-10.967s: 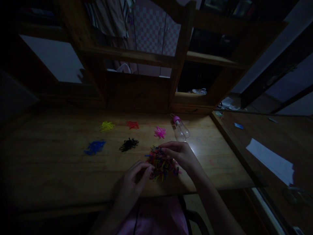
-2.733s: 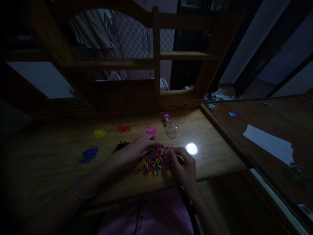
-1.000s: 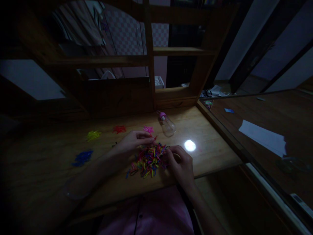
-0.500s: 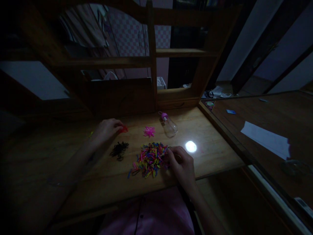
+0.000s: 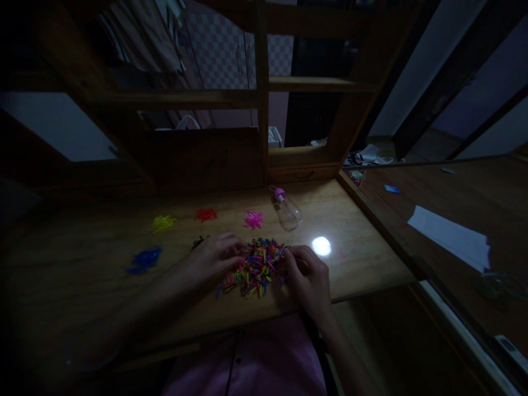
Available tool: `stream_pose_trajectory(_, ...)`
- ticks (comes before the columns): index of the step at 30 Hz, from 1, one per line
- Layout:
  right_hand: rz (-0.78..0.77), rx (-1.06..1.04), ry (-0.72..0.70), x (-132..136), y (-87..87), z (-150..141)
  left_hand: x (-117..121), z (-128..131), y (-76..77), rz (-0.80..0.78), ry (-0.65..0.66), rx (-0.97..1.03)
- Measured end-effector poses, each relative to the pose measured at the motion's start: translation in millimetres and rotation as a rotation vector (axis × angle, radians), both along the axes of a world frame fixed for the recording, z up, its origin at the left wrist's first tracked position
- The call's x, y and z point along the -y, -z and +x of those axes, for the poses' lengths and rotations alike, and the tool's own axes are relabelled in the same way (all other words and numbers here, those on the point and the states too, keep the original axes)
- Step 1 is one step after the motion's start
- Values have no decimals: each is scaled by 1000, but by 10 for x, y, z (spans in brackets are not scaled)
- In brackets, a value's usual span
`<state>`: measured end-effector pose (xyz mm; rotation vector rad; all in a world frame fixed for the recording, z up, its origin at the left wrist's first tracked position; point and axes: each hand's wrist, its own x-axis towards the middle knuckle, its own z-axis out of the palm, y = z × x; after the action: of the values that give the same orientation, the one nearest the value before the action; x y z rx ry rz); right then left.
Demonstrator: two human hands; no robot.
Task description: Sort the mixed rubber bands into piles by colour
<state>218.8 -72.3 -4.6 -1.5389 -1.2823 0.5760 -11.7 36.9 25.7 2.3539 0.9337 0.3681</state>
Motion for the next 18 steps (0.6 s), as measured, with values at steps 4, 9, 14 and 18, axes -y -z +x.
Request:
stream_pose_trajectory(4,-5,-4,1,9,-6,-3,-21,37,49,8,29,-49)
stream_pose_trajectory(9,16,25,7,-1,-4,-2,-5,35,59,-3,25,-59)
stream_pose_trajectory(14,-14,-28,-2,-1,20,-4,15,46,121,-44,-9,-28)
stream_pose_trajectory(18,-15,-39,3,-3,31,-1,3,61,162,-125,-24,32)
